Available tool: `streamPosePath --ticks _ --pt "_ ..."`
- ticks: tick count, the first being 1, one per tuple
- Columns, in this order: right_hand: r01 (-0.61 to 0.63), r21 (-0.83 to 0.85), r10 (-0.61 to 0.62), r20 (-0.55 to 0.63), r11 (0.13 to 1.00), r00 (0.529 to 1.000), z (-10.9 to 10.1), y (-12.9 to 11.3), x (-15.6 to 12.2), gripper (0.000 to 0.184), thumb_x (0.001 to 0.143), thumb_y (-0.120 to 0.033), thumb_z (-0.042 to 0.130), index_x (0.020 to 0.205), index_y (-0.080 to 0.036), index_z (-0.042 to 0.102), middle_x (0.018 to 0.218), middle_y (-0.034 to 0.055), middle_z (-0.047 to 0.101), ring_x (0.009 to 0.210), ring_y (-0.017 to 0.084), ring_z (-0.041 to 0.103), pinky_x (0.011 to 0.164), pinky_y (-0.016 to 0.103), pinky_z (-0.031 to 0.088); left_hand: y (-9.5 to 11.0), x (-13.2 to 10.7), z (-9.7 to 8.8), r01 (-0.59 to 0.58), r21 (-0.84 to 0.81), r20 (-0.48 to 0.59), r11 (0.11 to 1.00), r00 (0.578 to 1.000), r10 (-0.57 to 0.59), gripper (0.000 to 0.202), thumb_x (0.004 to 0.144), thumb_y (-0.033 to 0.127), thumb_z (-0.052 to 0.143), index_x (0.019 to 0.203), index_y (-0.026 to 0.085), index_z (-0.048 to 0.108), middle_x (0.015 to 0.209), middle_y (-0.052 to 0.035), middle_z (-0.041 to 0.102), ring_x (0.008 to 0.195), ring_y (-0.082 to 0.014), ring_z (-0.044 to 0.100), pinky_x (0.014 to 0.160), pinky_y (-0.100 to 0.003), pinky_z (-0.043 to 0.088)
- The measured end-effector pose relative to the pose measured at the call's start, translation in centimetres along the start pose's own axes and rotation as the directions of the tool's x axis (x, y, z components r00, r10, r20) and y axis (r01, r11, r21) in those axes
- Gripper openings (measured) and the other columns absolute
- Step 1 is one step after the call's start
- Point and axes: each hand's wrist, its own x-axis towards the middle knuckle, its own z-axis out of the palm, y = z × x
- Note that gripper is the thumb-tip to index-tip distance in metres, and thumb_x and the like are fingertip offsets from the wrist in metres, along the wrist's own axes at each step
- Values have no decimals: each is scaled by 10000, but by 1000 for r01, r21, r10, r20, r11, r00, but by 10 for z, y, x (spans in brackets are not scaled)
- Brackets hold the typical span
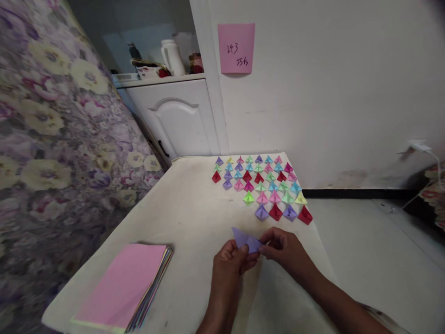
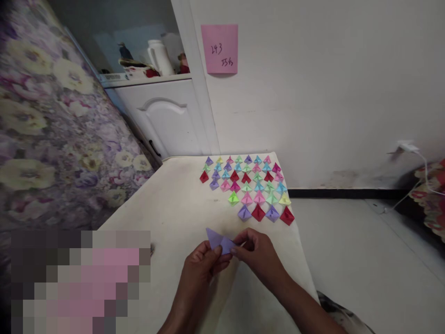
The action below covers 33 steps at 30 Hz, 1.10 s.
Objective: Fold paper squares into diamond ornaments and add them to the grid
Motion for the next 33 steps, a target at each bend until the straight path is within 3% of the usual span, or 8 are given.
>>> streamPosePath --ticks 6,17,27,29,31,33 --pt "-5 49 3 35 999 999 -3 4 3 155 636 -273 683 707 -169 591 613 -16 576 560 114 502 520 220 379 1 0 0 15 54 18 998 1000 -16 205 686 251 705 809 120 607 757 -57 699 654 -140 659 624 -225 519" --pt "84 -151 -90 -33 985 995 1 -2 0 107 741 -238 557 663 -179 515 617 -27 522 598 128 475 552 232 360 6 -5 6 -42 220 -10 975 999 45 222 678 310 690 774 120 627 656 -62 699 623 -172 664 608 -258 516" --pt "155 -70 -158 -41 985 987 -1 2 0 105 800 -267 510 843 -189 565 743 0 580 694 155 529 632 255 412 4 -2 4 26 222 -10 975 1000 -24 215 679 309 684 752 117 621 643 -81 704 536 -146 641 537 -229 496" --pt "160 -105 -171 -101 981 980 -4 -1 -1 154 811 -307 517 895 -196 581 776 11 603 705 160 536 648 264 410 5 -3 4 -11 233 -37 972 999 20 198 672 307 686 727 127 624 645 -66 698 553 -157 645 544 -237 500" --pt "156 -104 -173 -174 982 970 -7 -5 -3 187 824 -356 511 861 -192 592 748 13 602 658 149 522 616 257 399 7 -5 5 -111 312 -70 944 988 140 158 685 301 671 707 149 632 652 -45 688 617 -183 657 587 -255 507" --pt "124 -16 -125 -138 992 982 -6 -9 -5 264 836 -407 490 761 -175 591 655 5 579 557 121 478 535 237 366 9 -9 5 -238 461 -68 855 951 302 110 717 290 640 730 182 661 698 -36 690 716 -206 656 669 -276 505"
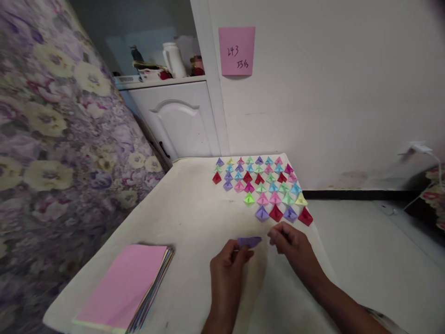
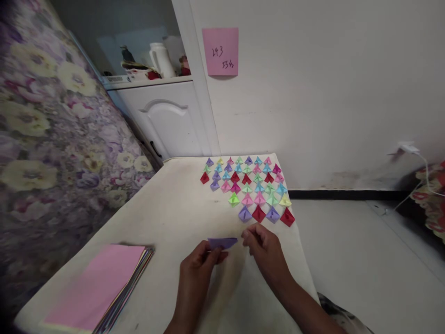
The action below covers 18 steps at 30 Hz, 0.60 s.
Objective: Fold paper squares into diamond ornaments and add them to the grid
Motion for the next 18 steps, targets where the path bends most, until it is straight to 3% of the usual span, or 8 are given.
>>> streamPosePath --ticks 3,5,9,12,18 --pt "-159 172 114 245 972 963 5 -5 -4 378 843 -469 454 679 -154 586 548 -5 551 451 91 418 451 220 296 3 -5 -3 -204 173 -13 964 978 210 104 730 245 621 786 243 709 855 -39 701 855 -219 624 819 -287 463" --pt "-245 274 153 318 930 936 9 -6 -6 407 842 -481 448 630 -152 559 500 -18 514 431 81 398 440 214 266 6 -8 -4 -251 165 3 954 967 255 120 704 217 642 775 267 725 940 -39 696 921 -227 604 887 -287 433" --pt "-336 407 202 336 850 920 11 -4 -7 375 776 -453 562 560 -161 471 467 -52 437 420 62 351 441 211 235 14 -12 2 -130 87 0 988 991 131 144 704 229 643 812 273 727 962 -32 701 953 -234 601 897 -290 438" --pt "-356 388 228 337 850 914 9 -2 -4 340 705 -431 645 578 -158 488 469 -58 444 413 57 358 437 206 234 20 -15 7 -24 20 -16 1000 1000 24 176 708 237 640 861 256 724 958 -28 706 961 -228 605 896 -274 436" --pt "-268 279 201 246 922 948 6 2 2 280 688 -395 653 610 -153 535 492 -46 493 446 77 439 467 207 322 13 -12 5 -146 143 77 979 988 136 230 785 220 539 960 267 682 1094 -23 658 1061 -210 563 944 -286 400"
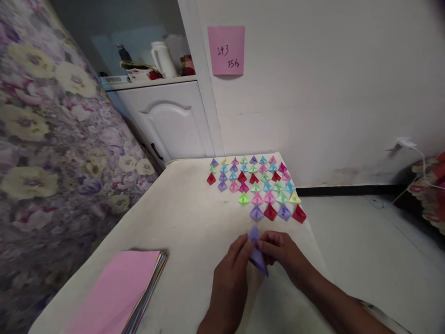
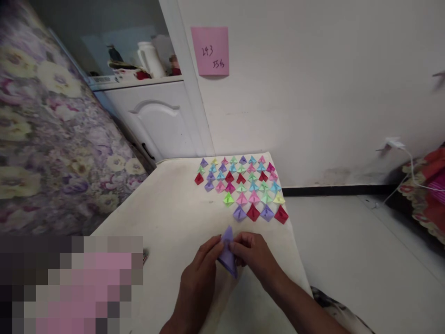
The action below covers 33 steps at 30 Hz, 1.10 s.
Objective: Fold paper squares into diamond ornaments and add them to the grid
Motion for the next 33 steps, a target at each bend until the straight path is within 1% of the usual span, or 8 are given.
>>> streamPosePath --ticks 4,7,10,14,20,23,28,33 --pt "52 -86 -54 -18 995 998 -4 1 3 222 707 -339 625 613 -156 540 504 -47 492 455 83 446 473 212 360 -9 9 -5 -13 -30 -44 999 999 11 227 812 224 489 1002 209 611 1008 -67 658 906 -208 622 843 -320 465" --pt "82 -187 -88 -24 979 996 -5 2 3 193 721 -308 602 611 -162 540 519 -42 497 473 91 455 480 214 375 -10 13 -7 99 -133 50 986 994 -93 233 846 330 448 957 172 579 829 -57 656 661 -176 628 610 -286 506" --pt "104 -278 -117 -30 955 993 -4 2 2 173 740 -292 581 626 -165 550 530 -37 508 498 100 466 490 214 380 -4 11 -6 147 -160 109 976 985 -130 249 848 377 448 822 161 569 632 -24 626 548 -156 598 515 -248 473" --pt "110 -306 -133 -56 946 990 -3 3 2 169 752 -289 568 636 -169 541 549 -34 504 515 104 470 494 211 386 0 7 -5 173 -198 54 965 985 -166 232 823 383 498 798 163 565 599 -17 628 555 -149 603 524 -234 472" --pt "138 -335 -177 -90 932 980 -3 3 2 177 770 -280 548 635 -174 508 551 -39 485 521 102 463 495 205 376 -14 10 -6 218 -239 124 946 973 -193 292 816 415 499 780 141 594 821 -75 655 598 -155 621 529 -259 492" --pt "145 -366 -193 -98 919 976 -2 2 1 183 777 -276 540 630 -178 496 541 -42 482 519 103 453 493 204 363 -20 11 -5 215 -263 103 940 976 -194 312 820 423 490 759 138 601 896 -85 645 618 -151 621 545 -263 497" --pt "149 -374 -204 -112 916 973 1 0 -1 185 781 -274 539 630 -179 488 555 -40 477 525 103 454 498 203 371 -25 10 -2 292 -252 147 923 954 -261 350 810 442 501 765 120 630 691 -62 637 612 -167 620 536 -257 490" --pt "139 -392 -195 -109 910 975 3 5 -1 176 786 -285 534 649 -178 504 559 -36 482 527 106 456 494 207 383 -26 11 1 354 -306 192 884 932 -307 304 762 408 585 725 111 639 641 -57 640 598 -153 606 521 -231 472"
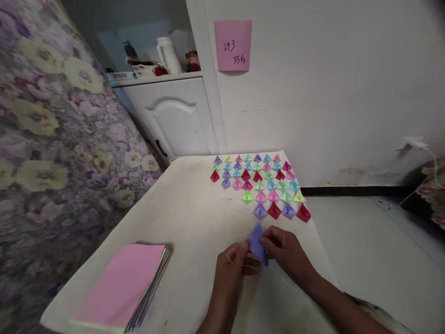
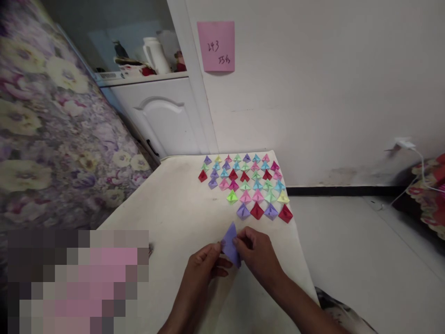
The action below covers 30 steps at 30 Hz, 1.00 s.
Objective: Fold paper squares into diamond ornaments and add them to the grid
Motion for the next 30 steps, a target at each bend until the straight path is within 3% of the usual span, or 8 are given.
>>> streamPosePath --ticks 5,10,16,22,30 --pt "22 -51 -23 -6 998 1000 3 3 0 172 782 -281 541 647 -180 506 564 -36 479 543 108 455 499 206 385 -1 2 0 -27 -20 -48 999 999 26 202 704 313 666 699 112 645 592 -36 639 573 -125 573 520 -204 451" --pt "-2 9 2 22 1000 1000 4 2 0 178 782 -281 541 644 -182 485 549 -42 475 511 103 467 482 206 384 -4 2 -1 -36 -50 -62 998 998 33 212 707 316 661 622 129 608 587 -27 637 576 -121 563 566 -222 460" --pt "-19 -13 19 35 1000 999 3 -1 1 194 780 -278 543 626 -179 477 514 -47 475 467 95 455 452 203 358 1 0 0 -130 79 -86 988 987 136 166 702 295 661 664 139 621 648 -20 639 620 -125 555 568 -208 439" --pt "-13 -22 14 40 1000 999 -1 1 2 193 769 -283 561 623 -173 500 529 -45 479 479 92 453 454 200 356 6 0 -1 -98 157 -41 983 994 106 210 724 321 638 622 142 600 524 -5 615 504 -108 525 509 -199 422" --pt "-146 181 102 232 973 967 1 9 7 197 745 -329 593 658 -159 545 478 -49 499 395 73 428 404 193 327 0 3 -6 -81 38 -109 996 990 85 233 701 359 659 645 136 622 592 -41 663 584 -141 585 612 -254 489"
